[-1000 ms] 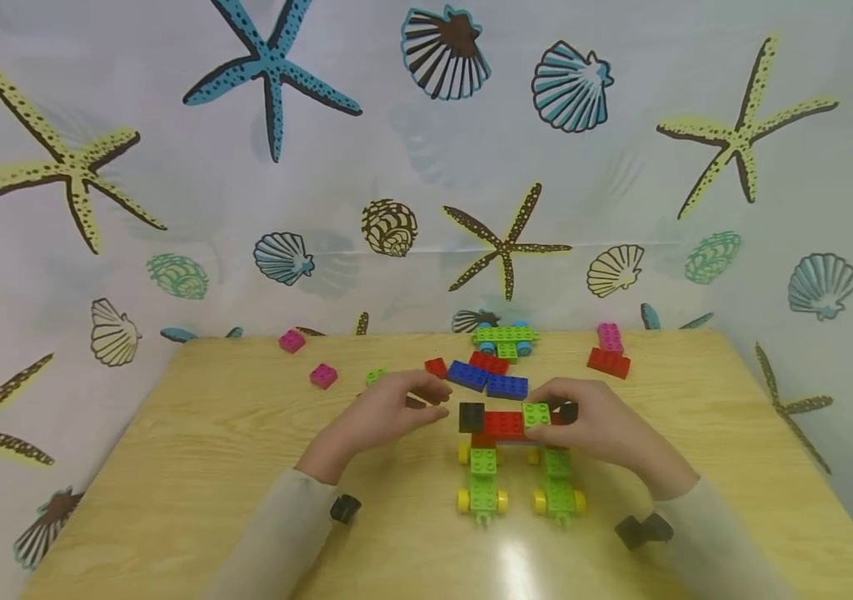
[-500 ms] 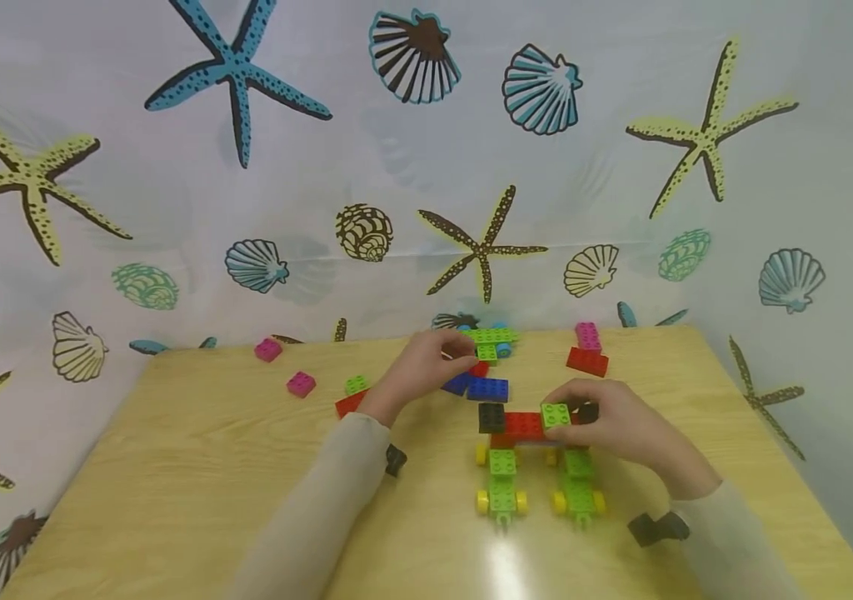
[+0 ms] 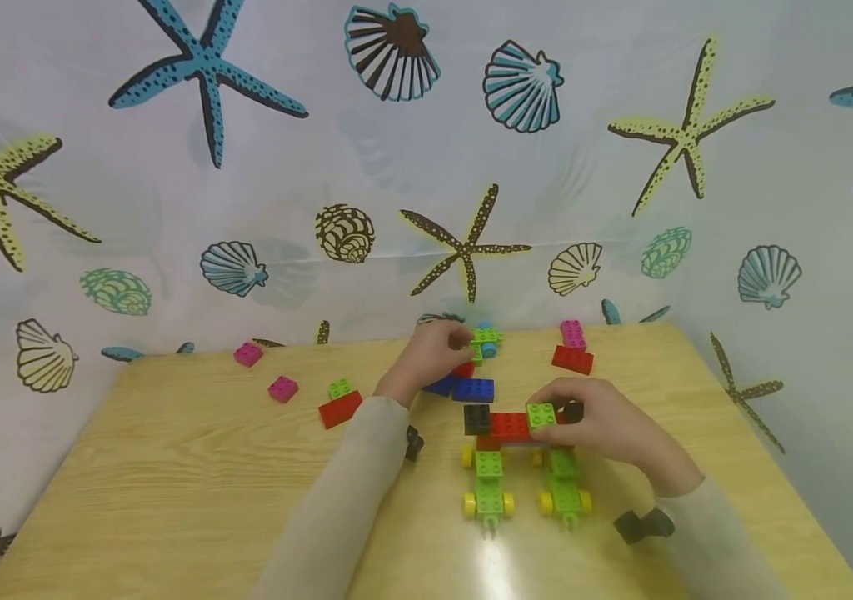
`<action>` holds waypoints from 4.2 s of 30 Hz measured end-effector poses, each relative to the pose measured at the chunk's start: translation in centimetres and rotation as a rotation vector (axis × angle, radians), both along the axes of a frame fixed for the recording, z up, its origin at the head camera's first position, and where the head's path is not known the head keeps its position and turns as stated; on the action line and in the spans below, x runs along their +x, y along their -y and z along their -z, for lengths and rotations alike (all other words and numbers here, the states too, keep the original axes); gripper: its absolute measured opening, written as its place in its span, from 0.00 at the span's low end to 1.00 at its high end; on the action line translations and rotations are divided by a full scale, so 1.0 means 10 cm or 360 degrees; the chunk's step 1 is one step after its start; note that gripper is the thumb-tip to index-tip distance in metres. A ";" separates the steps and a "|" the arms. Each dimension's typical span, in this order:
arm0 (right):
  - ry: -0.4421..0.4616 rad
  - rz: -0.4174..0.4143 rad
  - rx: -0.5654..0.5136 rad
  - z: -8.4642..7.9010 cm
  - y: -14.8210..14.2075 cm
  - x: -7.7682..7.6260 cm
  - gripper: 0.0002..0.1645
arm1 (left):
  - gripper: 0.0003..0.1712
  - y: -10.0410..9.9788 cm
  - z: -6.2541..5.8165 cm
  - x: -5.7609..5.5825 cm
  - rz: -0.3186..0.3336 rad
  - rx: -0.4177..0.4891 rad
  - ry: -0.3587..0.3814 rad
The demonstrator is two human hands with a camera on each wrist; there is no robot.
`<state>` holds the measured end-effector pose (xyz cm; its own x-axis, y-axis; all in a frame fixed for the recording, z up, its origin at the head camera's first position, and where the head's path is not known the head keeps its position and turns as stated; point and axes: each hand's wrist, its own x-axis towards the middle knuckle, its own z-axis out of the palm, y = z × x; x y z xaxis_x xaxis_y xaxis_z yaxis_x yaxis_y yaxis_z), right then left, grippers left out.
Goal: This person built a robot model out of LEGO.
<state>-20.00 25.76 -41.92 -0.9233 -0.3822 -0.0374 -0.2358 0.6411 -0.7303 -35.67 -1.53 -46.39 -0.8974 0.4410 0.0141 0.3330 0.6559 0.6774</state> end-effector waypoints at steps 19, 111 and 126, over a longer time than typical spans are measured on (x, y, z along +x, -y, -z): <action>0.0001 0.0011 0.0004 0.00 0.00 0.01 0.20 | 0.19 -0.05 0.01 0.01 0.0047 -0.0299 -0.0055; -0.0107 -0.0064 -0.0095 0.06 0.26 0.04 0.19 | 0.21 0.19 -0.42 1.35 0.0366 0.0128 -0.0136; -0.0097 -0.0100 -0.0079 0.03 0.27 0.05 0.18 | 0.22 0.18 -0.34 1.44 0.0300 0.0086 -0.0216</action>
<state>-19.53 23.06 -42.20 -0.8975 -0.4394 0.0385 -0.3194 0.5872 -0.7438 -21.30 -3.31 -43.01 -0.7875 0.5960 0.1571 0.5365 0.5373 0.6507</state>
